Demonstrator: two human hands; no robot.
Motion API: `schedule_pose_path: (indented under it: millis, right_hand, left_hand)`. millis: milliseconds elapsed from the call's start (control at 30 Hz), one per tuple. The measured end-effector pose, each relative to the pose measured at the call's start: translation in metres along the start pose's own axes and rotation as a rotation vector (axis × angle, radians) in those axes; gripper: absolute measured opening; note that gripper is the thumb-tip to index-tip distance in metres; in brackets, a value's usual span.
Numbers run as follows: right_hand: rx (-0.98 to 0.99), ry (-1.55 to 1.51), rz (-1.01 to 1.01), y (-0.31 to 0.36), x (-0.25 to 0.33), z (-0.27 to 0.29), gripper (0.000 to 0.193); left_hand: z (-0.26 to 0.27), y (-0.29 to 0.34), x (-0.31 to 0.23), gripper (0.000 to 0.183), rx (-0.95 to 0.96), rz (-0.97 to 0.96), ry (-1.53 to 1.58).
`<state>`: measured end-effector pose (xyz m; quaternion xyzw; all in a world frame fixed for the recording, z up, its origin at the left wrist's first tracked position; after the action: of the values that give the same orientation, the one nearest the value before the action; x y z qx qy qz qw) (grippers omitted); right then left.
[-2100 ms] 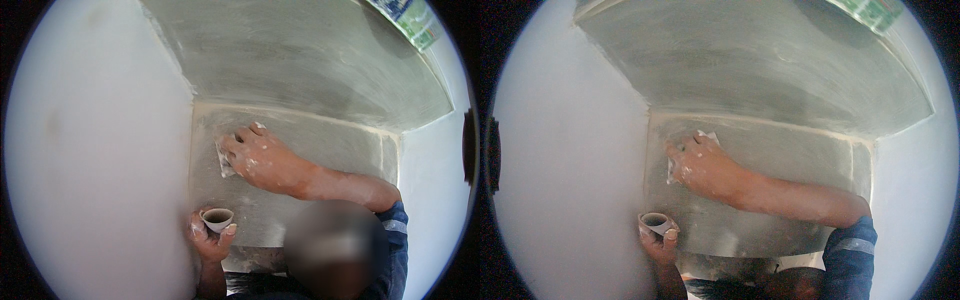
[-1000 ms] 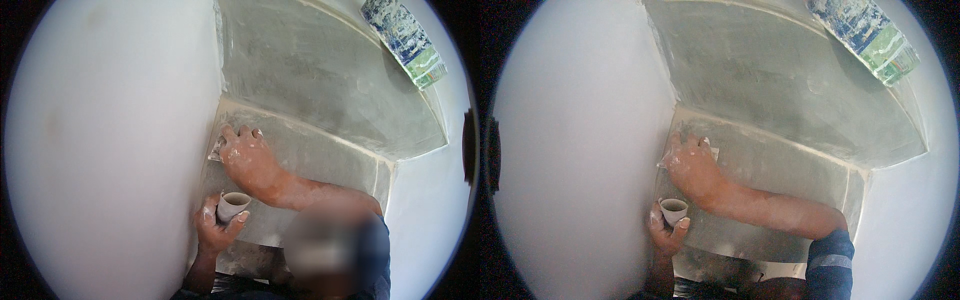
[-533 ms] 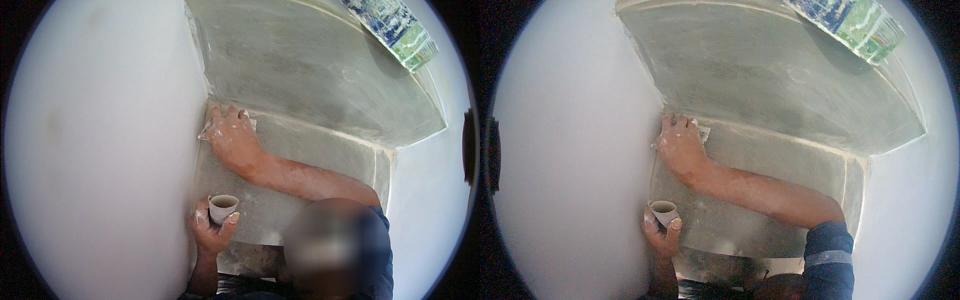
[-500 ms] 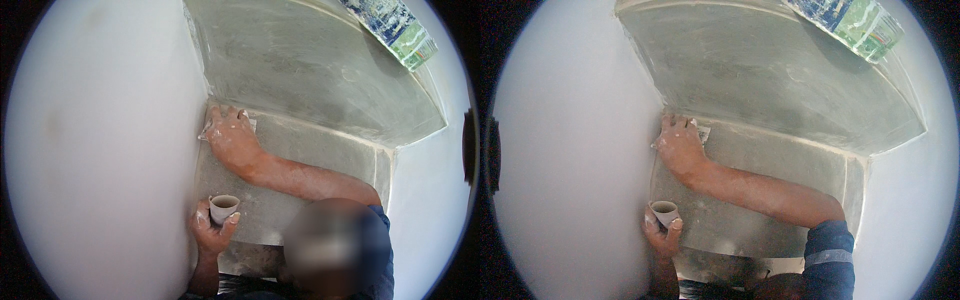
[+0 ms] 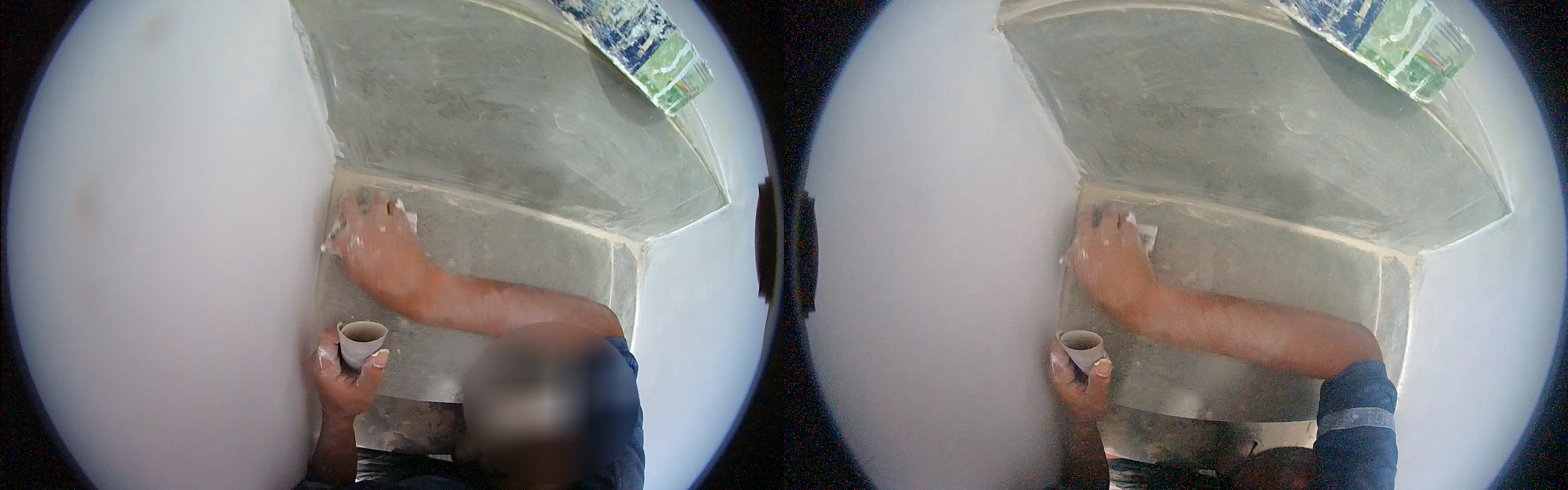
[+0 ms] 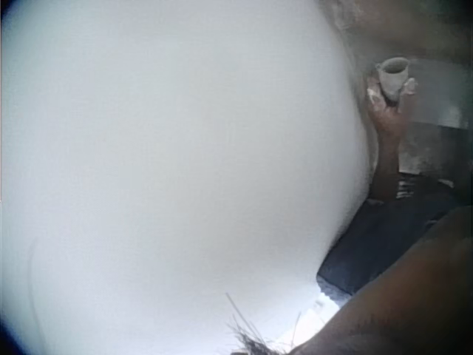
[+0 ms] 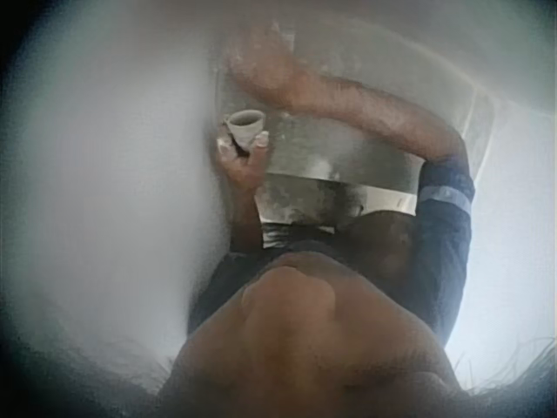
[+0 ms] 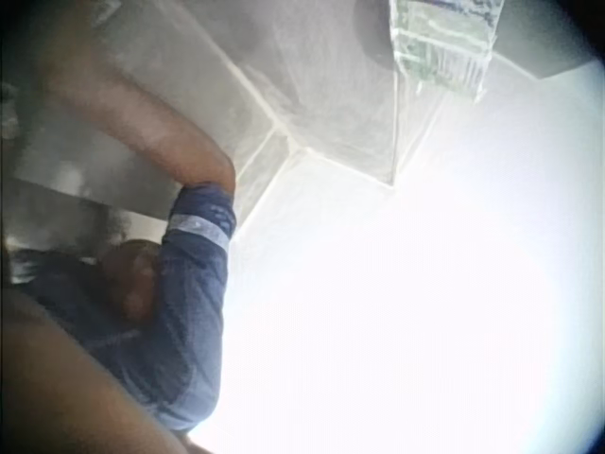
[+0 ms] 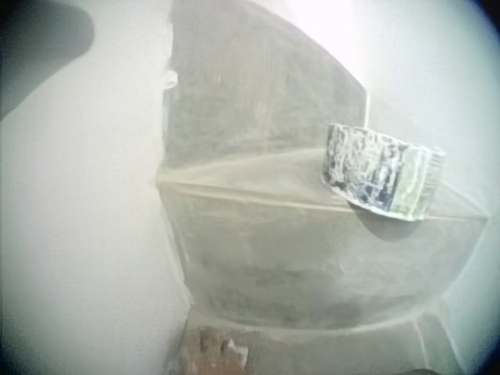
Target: The person applies a white plaster-like substance to a concrete wall using a trowel. They spread the material across the surface, smoothing it out with consistent strokes. The person occasionally uses a small cup to add more material to the trowel.
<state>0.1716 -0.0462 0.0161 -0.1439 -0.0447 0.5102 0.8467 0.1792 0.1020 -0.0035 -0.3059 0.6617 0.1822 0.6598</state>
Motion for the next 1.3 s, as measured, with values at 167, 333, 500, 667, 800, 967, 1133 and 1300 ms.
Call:
schedule_pose_path:
  millis: [167,333,500,667,800,967,1133,1300]
  right_hand:
    - [-0.003,-0.086,-0.069,-0.008,-0.006,-0.002,0.020]
    - [-0.052,-0.020,0.054,-0.007,-0.007,0.004,0.018]
    - [-0.067,-0.018,0.052,-0.010,-0.007,0.005,0.017]
    - [0.031,-0.057,0.052,-0.004,-0.008,0.006,0.017]
    - [0.076,0.055,0.068,-0.010,-0.036,0.022,0.016]
    - [0.058,0.077,-0.039,-0.021,-0.083,0.045,0.016]
    - [0.052,0.133,0.014,-0.022,-0.073,0.041,0.015]
    - [0.083,0.136,0.089,-0.034,-0.060,0.026,0.016]
  left_hand:
    - [0.001,0.001,-0.001,0.034,-0.004,0.008,-0.042]
    - [0.000,0.000,0.001,0.033,0.010,0.042,-0.019]
    - [-0.002,-0.002,-0.002,0.032,0.014,-0.017,-0.058]
    - [-0.004,-0.004,-0.007,0.033,0.006,-0.021,-0.012]
    - [-0.002,-0.004,-0.006,0.033,0.020,-0.055,-0.046]
    - [-0.005,-0.004,0.001,0.047,0.117,0.076,-0.086]
    - [-0.005,-0.003,-0.003,0.044,0.090,0.106,-0.045]
    - [-0.008,-0.006,-0.009,0.037,0.065,0.005,-0.045]
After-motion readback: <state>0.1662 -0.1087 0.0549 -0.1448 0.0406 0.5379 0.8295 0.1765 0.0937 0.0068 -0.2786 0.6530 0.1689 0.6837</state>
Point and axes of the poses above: each hand's wrist, its own y-axis away from the middle knuckle, its own z-axis out of the back of the hand, x = y × z, the point moved 6 cm from there along -y, towards the middle knuckle, and after that the axes turned 14 degrees about y, right-handed, at the moved point
